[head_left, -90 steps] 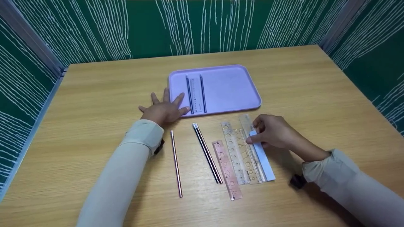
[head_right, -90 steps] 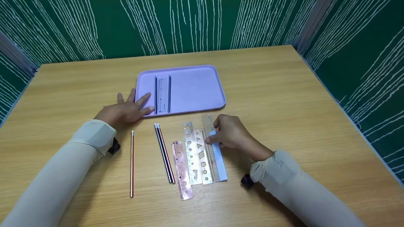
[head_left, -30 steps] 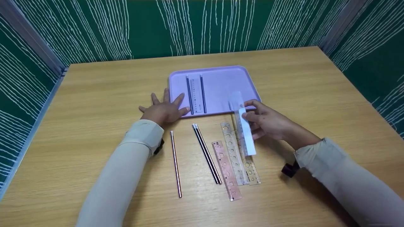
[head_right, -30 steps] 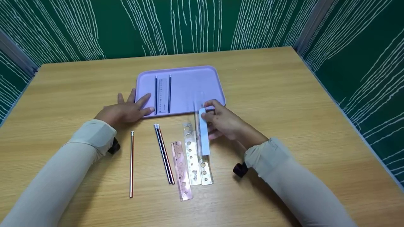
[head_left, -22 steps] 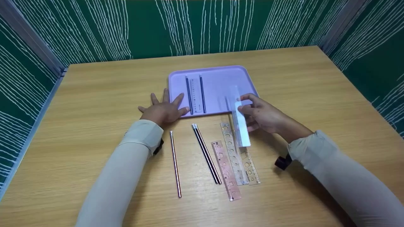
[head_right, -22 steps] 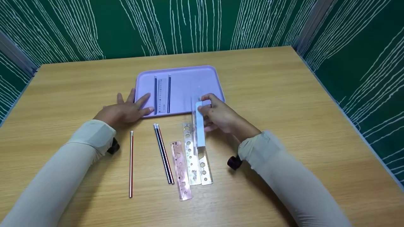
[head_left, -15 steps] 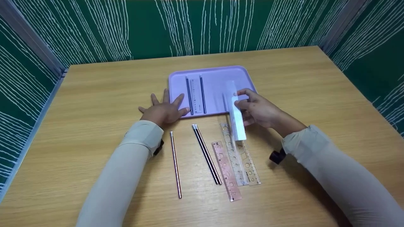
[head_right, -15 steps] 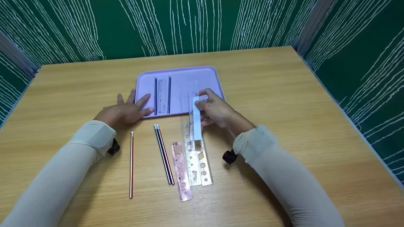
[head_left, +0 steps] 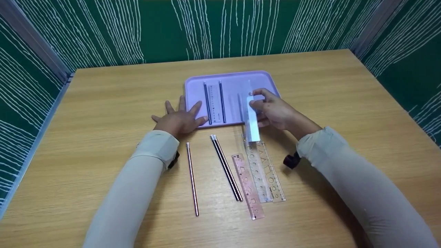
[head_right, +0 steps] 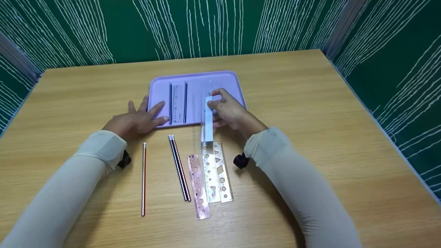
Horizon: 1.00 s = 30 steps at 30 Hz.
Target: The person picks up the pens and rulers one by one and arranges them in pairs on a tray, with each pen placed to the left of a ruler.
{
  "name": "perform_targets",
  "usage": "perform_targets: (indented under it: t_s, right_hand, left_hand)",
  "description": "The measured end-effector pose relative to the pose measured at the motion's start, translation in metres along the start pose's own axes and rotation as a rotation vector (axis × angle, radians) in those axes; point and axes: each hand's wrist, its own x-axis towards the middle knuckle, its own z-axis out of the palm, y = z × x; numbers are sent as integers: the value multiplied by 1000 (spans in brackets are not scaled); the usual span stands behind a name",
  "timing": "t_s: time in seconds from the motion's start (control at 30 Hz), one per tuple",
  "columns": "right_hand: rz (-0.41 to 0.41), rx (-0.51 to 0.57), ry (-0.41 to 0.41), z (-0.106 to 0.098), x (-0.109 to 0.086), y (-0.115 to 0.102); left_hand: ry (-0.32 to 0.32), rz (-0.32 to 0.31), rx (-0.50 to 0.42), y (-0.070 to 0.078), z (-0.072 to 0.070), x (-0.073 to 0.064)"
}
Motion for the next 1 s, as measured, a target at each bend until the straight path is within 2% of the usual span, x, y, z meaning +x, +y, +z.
perform_targets:
  t_s: [0.3,0.57,0.73,1.0]
  right_hand:
    - [-4,11,-4,6,16,-12]
    - [-9,68,-13,12,32,-23]
    - [-3,21,6,14,44,-28]
    - [64,-69,65,12,65,-34]
  left_hand:
    - [-3,2,22,-1,-1,1]
    - [-6,6,19,-3,-2,-1]
    - [0,1,12,-2,-2,-1]
    - [1,-7,3,0,-1,1]
